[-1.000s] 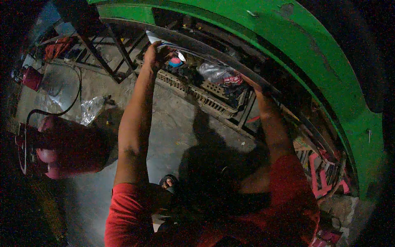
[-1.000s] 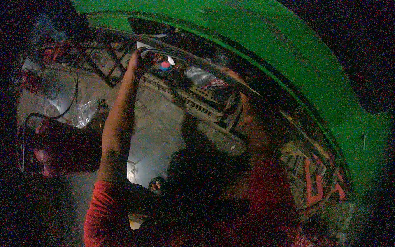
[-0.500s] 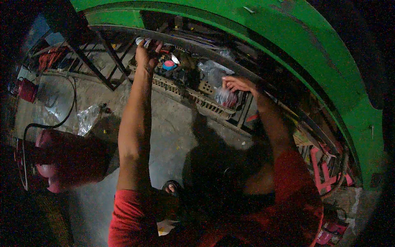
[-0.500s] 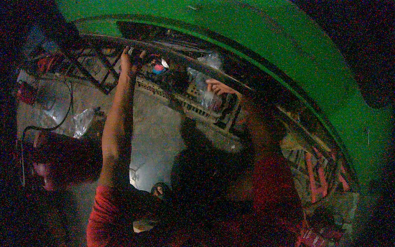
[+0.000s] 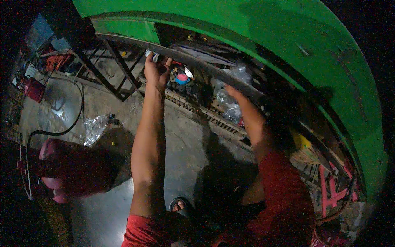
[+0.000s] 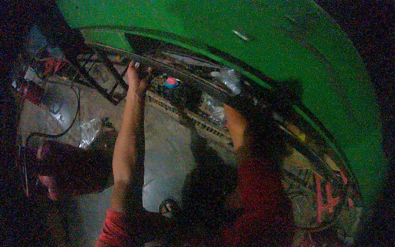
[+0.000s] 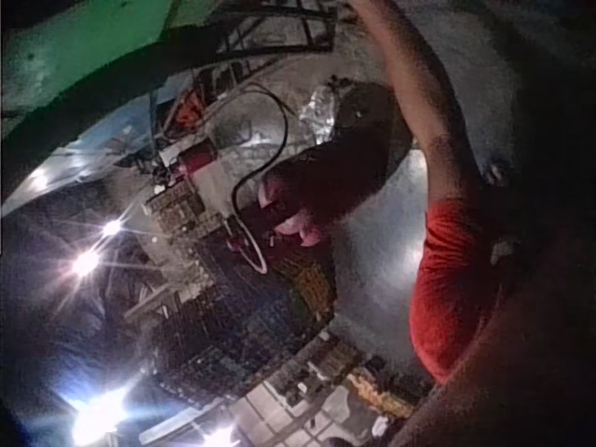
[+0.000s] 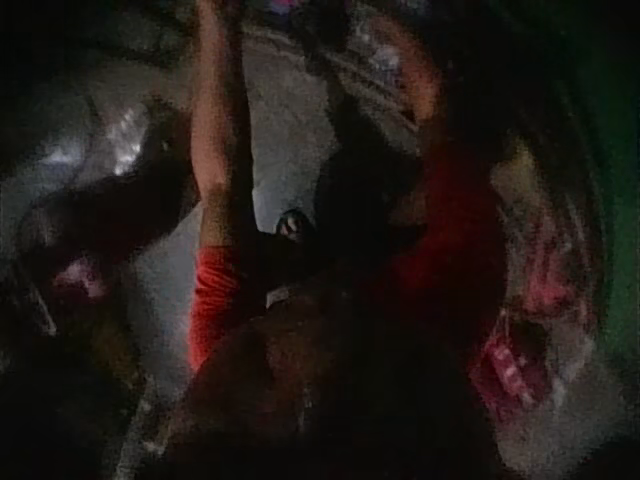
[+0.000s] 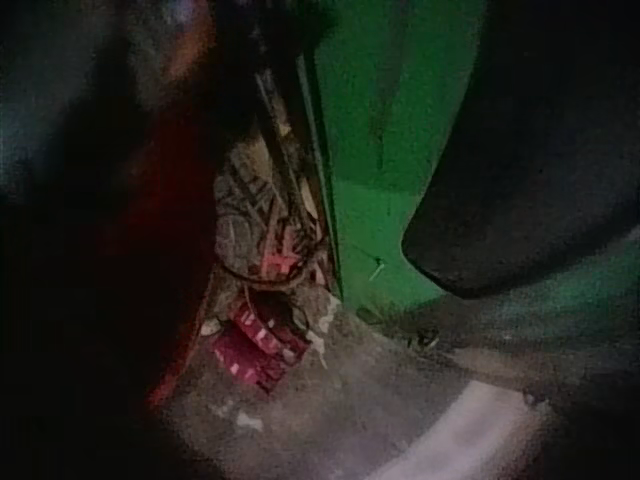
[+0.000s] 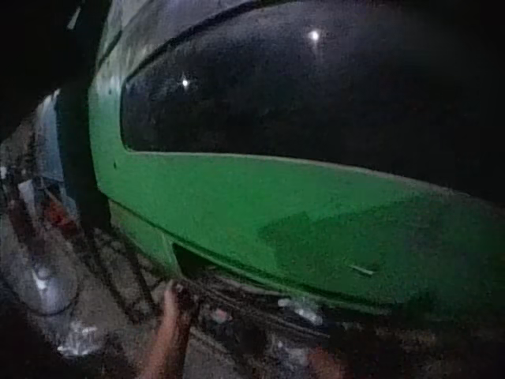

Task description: The person sits on the floor and packages individual bread buns into plastic bags, placing them into a yellow crate. The person then puts on gloves and spreads a white powdery substance in a metal tray using a red spatula.

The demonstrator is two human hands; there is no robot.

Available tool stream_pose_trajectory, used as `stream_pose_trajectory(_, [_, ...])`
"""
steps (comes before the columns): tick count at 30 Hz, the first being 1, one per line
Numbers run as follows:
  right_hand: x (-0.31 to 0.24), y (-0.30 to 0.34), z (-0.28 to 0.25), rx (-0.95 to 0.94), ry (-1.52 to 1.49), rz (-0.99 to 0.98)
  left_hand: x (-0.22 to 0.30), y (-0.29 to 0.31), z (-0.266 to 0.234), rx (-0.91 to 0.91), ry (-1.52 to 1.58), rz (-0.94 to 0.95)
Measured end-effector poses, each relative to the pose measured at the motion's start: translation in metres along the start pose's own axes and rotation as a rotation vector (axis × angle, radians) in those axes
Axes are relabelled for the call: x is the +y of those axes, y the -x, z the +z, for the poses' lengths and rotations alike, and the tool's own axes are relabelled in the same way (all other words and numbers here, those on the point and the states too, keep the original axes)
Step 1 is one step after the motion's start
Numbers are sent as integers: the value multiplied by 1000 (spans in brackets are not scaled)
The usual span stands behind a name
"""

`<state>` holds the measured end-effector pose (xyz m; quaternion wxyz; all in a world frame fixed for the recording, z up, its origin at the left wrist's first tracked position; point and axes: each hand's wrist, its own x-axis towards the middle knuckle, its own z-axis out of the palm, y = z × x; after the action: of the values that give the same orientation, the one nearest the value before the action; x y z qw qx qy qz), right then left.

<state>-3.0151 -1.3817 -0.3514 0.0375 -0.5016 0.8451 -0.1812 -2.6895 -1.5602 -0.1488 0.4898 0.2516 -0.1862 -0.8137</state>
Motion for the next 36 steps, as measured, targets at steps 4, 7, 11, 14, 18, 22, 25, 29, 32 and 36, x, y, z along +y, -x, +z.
stream_pose_trajectory(4, [2,-1,-33,49,-18,84,18,-7,-16,22,87,-5])
stream_pose_trajectory(7, [-9,-1,-29,66,-43,54,21,-1,-12,15,117,-3])
stream_pose_trajectory(11, [-23,-3,23,77,-99,-56,14,-2,-11,26,20,52])
stream_pose_trajectory(14, [-7,-3,63,98,-121,-105,7,-1,6,-13,123,-51])
stream_pose_trajectory(18, [7,-5,80,137,-178,-125,15,-1,6,-90,84,-30])
stream_pose_trajectory(22, [-11,2,28,85,-474,-61,20,-4,-2,-87,129,-36])
stream_pose_trajectory(25, [-32,14,-26,5,-825,-54,25,-9,-18,-120,82,-3])
stream_pose_trajectory(29, [-26,47,-92,-103,-1184,-59,-14,-5,-6,-54,11,11])
stream_pose_trajectory(32, [-33,67,-126,-175,-1325,-106,-35,-1,-7,-202,-67,-7])
stream_pose_trajectory(36, [-109,66,-141,-369,-1425,-258,-9,-16,-73,-347,-552,-188])
